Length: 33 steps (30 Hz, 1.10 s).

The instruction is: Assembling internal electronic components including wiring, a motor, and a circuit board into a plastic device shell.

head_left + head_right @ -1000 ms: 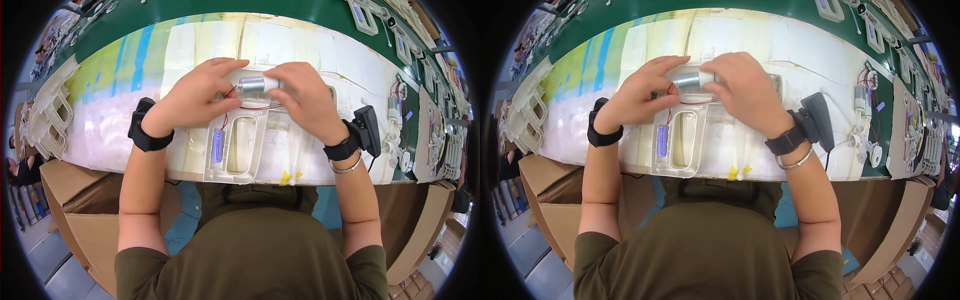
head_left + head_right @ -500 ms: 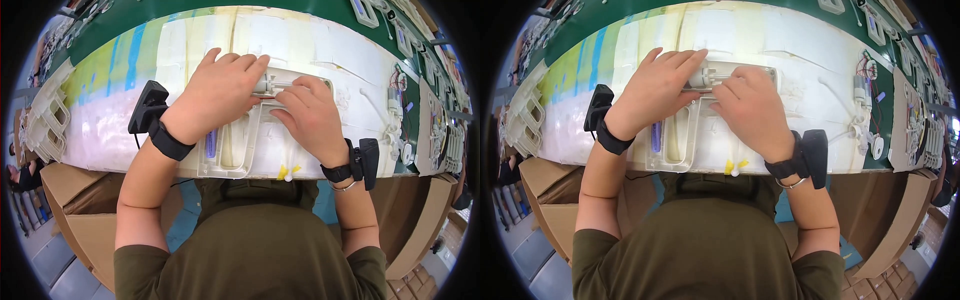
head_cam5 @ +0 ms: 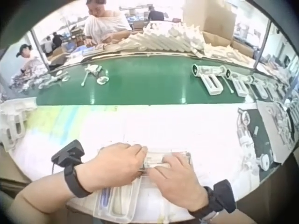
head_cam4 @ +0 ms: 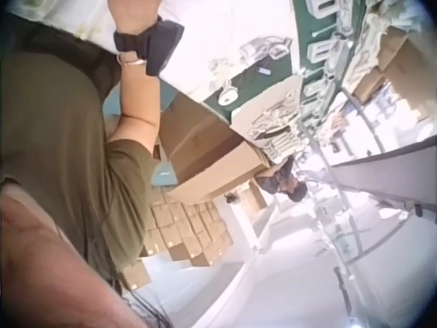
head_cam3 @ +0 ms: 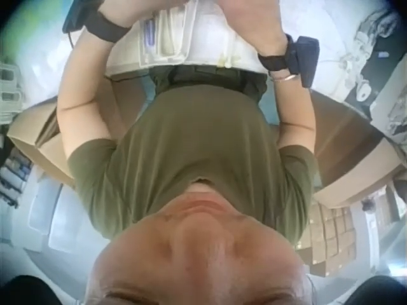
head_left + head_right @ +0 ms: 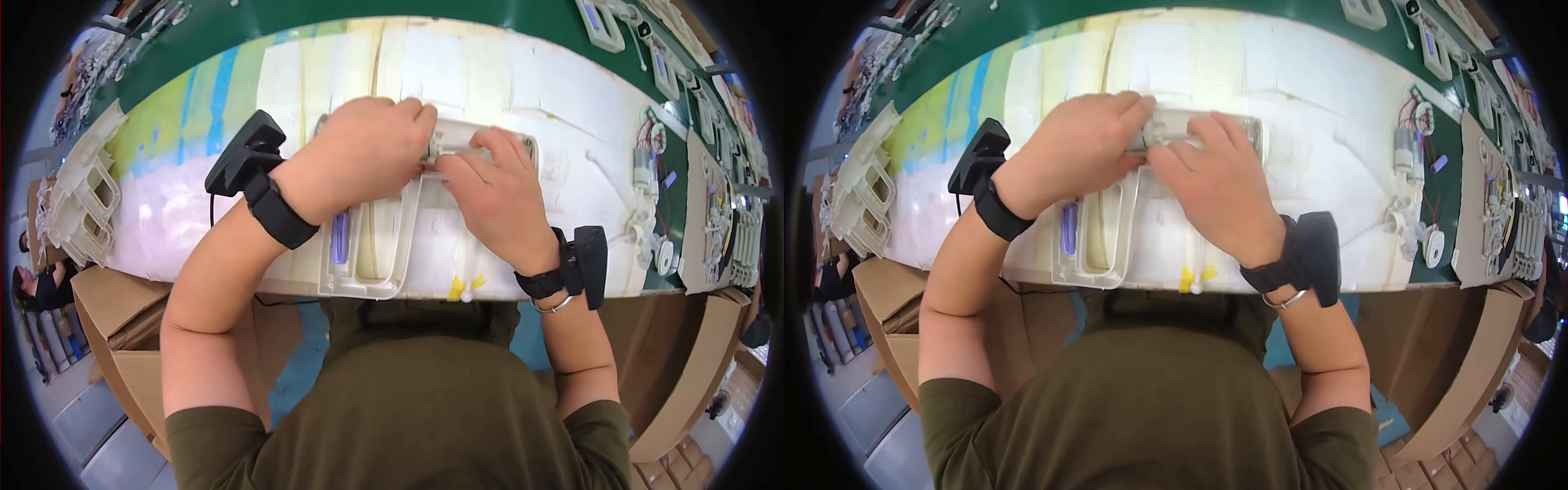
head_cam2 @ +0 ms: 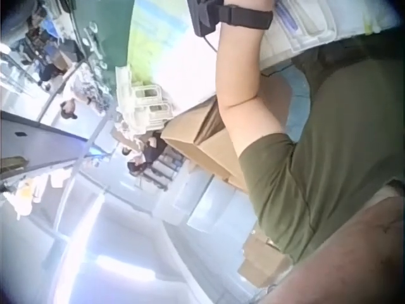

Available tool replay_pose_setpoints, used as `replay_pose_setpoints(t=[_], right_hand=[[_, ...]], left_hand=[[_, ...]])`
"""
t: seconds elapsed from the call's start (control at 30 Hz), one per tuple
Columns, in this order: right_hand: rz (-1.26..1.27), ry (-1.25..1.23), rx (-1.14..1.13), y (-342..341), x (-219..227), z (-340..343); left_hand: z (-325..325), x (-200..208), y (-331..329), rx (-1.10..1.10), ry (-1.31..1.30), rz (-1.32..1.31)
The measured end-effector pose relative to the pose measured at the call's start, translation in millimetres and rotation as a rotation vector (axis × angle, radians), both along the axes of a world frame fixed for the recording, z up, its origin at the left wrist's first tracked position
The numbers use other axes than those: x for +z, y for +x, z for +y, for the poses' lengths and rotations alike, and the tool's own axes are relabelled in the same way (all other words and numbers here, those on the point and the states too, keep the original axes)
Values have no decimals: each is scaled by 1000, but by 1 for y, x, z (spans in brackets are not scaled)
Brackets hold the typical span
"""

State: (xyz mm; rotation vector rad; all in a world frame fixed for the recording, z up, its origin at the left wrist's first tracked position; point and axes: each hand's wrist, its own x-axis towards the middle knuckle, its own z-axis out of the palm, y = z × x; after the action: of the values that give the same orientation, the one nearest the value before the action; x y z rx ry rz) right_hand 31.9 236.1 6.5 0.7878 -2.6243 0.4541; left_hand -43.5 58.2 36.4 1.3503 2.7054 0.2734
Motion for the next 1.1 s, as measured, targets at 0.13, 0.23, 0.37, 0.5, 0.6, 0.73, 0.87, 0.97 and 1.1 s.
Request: replay_pose_setpoints(t=[0.13,0.23,0.37,0.5,0.6,0.73,0.87,0.97,1.1], right_hand=[[28,-437,56,-6,33,11],[168,-478,-117,-11,31,30],[-8,-460,-211,-14,5,43],[-139,-454,-155,-13,-7,54],[-237,-484,-176,-9,-7,57],[-337,-498,-109,-12,-4,54],[-352,-455,-128,-11,-5,58],[-348,-420,-137,-8,-8,62],[-387,-359,-78,-10,-7,63]], left_hand=[[0,12,-30,-107,-37,3],[-2,29,-90,-58,-57,143],[23,55,-195,47,-115,272],[60,27,-272,100,-283,219],[77,3,-311,102,-211,113],[75,-20,-352,71,-73,107],[-6,7,-362,341,360,264],[-182,34,-339,815,-192,387],[-324,50,-174,1148,-906,581]])
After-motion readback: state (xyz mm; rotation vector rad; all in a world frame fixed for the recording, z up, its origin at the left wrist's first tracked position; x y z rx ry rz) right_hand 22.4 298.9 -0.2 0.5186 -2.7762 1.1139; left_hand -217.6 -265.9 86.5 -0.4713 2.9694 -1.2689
